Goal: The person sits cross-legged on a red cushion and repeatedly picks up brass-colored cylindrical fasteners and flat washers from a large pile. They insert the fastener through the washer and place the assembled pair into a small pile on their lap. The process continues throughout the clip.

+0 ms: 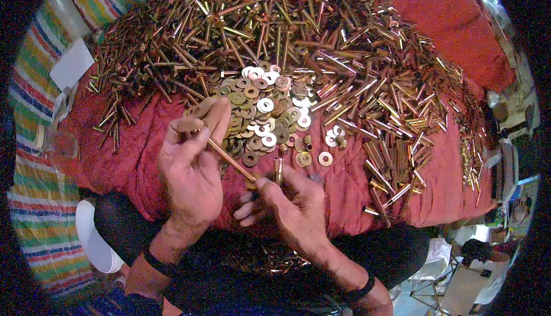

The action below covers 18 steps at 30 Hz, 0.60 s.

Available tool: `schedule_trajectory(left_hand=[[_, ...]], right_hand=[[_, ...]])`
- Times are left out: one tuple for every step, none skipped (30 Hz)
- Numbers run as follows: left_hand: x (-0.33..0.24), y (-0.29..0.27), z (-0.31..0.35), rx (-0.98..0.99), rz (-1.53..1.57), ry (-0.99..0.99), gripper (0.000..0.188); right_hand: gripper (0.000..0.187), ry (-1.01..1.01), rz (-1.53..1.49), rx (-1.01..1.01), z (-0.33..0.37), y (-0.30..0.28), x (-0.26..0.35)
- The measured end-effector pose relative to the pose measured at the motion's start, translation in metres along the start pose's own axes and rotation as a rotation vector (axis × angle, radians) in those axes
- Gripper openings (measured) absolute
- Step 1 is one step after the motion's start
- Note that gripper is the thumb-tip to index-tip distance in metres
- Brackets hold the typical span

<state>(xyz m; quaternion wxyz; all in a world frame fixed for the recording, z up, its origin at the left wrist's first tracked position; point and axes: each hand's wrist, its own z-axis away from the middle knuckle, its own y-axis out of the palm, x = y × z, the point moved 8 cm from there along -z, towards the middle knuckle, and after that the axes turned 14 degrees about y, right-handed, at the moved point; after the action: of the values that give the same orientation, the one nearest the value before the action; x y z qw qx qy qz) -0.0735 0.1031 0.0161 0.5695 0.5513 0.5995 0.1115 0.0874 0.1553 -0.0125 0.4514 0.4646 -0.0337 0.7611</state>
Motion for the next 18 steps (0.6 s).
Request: schedule_trajectory(left_hand=[[-0.001,0.006,0.0,0.049,-0.007,0.013,0.019],[-0.003,0.011,0.0,0.128,-0.188,0.026,0.023],[-0.006,0.016,-0.001,0.209,-0.367,0.043,0.028],[-0.009,0.021,-0.002,0.292,-0.545,0.067,0.033],[-0.01,0.026,0.001,0.285,-0.479,0.041,0.03],[-0.015,0.032,0.002,0.398,-0.659,0.069,0.027],[-0.019,0.036,0.001,0.535,-0.837,0.074,0.023],[-0.022,0.038,0.002,0.64,-1.013,0.086,0.019],[-0.025,0.046,0.004,0.689,-1.006,0.209,0.018],[-0.025,0.049,0.008,0.736,-1.047,0.245,0.019],[-0.025,0.05,0.012,0.774,-1.09,0.274,0.019],[-0.024,0.052,0.017,0.813,-1.134,0.306,0.02],[-0.023,0.052,0.019,0.828,-1.162,0.341,0.023],[-0.021,0.052,0.022,0.841,-1.184,0.349,0.022],[-0.02,0.051,0.024,0.849,-1.2,0.354,0.022],[-0.018,0.05,0.027,0.858,-1.214,0.358,0.021],[-0.013,0.048,0.031,0.93,-1.284,0.298,0.02],[-0.008,0.044,0.035,1.003,-1.354,0.238,0.02]], right_hand=[[0.023,0.005,0.012,-0.045,-0.001,-0.005,0.0],[0.022,-0.027,0.011,-0.071,-0.001,-0.009,0.003],[0.021,-0.081,0.004,-0.057,0.0,-0.011,0.01],[0.02,-0.095,0.057,-0.119,-0.001,-0.019,0.013],[0.02,-0.128,0.105,-0.138,-0.001,-0.025,0.02],[0.019,-0.116,0.15,-0.173,0.0,-0.031,0.023],[0.015,-0.163,0.218,-0.242,0.002,-0.04,0.031],[0.015,-0.32,0.516,-0.317,0.008,-0.038,0.045],[0.017,-0.45,0.806,-0.374,0.013,-0.033,0.054],[0.019,-0.525,1.098,-0.47,0.015,-0.029,0.057],[0.02,-0.658,1.12,-0.448,0.021,-0.022,0.06],[0.021,-0.743,1.142,-0.471,0.024,-0.02,0.061],[0.019,-0.756,1.169,-0.473,0.026,-0.02,0.06],[0.018,-0.729,1.2,-0.442,0.023,-0.019,0.055],[0.017,-0.739,1.26,-0.501,0.024,-0.02,0.055],[0.018,-0.74,1.212,-0.499,0.024,-0.022,0.055],[0.019,-0.693,1.156,-0.469,0.021,-0.025,0.052],[0.021,-0.654,1.079,-0.447,0.019,-0.028,0.052]])
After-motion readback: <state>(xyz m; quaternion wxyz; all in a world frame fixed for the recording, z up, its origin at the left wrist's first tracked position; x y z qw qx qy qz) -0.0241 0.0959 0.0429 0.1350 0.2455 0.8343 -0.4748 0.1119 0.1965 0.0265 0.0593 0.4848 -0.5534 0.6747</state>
